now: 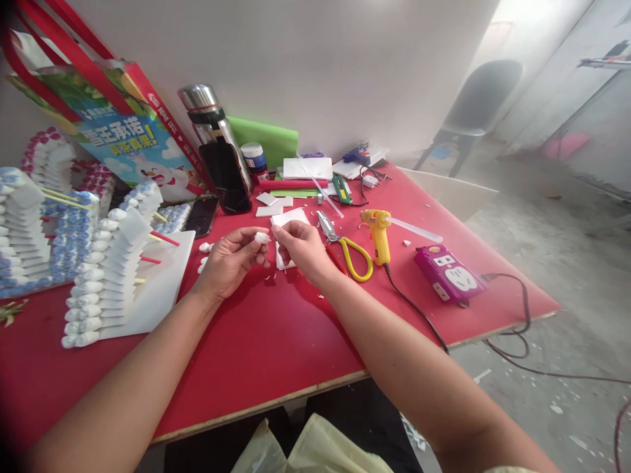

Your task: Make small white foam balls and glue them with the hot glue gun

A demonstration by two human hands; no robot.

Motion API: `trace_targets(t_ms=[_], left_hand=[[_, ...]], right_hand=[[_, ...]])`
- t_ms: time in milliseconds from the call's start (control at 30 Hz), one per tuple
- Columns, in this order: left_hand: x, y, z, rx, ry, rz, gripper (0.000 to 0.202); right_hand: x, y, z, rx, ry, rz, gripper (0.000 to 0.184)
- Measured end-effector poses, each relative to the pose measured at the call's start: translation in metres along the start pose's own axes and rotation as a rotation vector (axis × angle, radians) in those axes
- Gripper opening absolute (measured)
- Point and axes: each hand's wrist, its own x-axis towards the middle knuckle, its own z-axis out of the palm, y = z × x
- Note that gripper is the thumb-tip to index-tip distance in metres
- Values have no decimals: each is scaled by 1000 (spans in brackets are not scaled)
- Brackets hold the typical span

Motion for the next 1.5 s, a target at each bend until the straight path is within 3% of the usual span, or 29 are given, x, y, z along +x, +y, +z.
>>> trace_targets(t_ms=[167,367,600,900,1400,1500], left_hand=[[-1,-1,0,4,-32,5,35],[-1,-3,-1,56,-5,7,34],[-3,-2,1,97,-15,-10,35],[0,-8,0,117,63,-29,30],[2,-5,1,-68,35,-79,25],[2,-4,1,-124,32,-97,22]], right_hand=[[-1,0,0,115,-98,162,44],[1,6,2,28,-149,93,47],[3,8,2,-52,-113,67,48],[4,17,0,-359,-74,-36,27],[2,16,-1,-356,-81,-104,23],[3,17,-4,-412,-33,-117,22]])
